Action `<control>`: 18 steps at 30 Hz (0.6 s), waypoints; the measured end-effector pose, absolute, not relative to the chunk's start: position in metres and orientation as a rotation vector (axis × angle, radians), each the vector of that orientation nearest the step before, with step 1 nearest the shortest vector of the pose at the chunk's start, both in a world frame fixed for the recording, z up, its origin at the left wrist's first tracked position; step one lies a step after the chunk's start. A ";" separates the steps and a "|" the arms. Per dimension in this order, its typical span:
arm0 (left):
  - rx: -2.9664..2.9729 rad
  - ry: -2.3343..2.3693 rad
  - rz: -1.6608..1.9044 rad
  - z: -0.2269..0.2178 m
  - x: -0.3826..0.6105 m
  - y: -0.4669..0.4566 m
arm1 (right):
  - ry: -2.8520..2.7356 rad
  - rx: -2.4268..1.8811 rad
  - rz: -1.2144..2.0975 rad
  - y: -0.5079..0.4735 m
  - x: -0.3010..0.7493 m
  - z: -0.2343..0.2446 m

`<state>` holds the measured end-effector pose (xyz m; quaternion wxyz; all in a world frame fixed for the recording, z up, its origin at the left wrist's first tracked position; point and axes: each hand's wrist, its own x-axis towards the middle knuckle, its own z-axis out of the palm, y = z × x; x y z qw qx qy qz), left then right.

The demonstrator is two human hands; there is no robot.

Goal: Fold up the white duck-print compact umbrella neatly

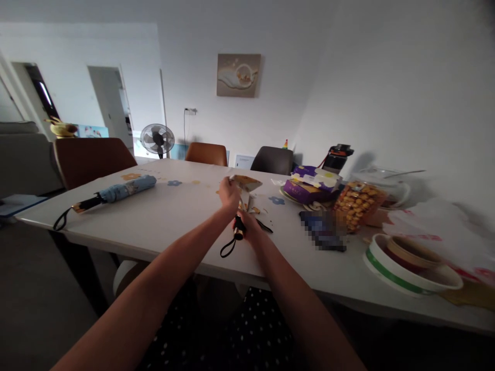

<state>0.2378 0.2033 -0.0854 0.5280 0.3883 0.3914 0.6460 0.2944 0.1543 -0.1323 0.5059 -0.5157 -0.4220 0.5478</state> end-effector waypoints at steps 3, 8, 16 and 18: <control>0.893 1.185 1.653 -0.095 0.214 0.211 | -0.903 -1.268 1.422 0.149 0.294 -0.129; 0.950 1.196 1.688 -0.105 0.195 0.203 | -0.800 -1.274 1.557 0.146 0.295 -0.118; 1.219 1.191 1.888 -0.082 0.161 0.195 | -0.897 -1.402 1.348 0.139 0.288 -0.121; 1.357 1.258 1.980 -0.072 0.154 0.194 | -0.957 -1.417 1.316 0.136 0.285 -0.122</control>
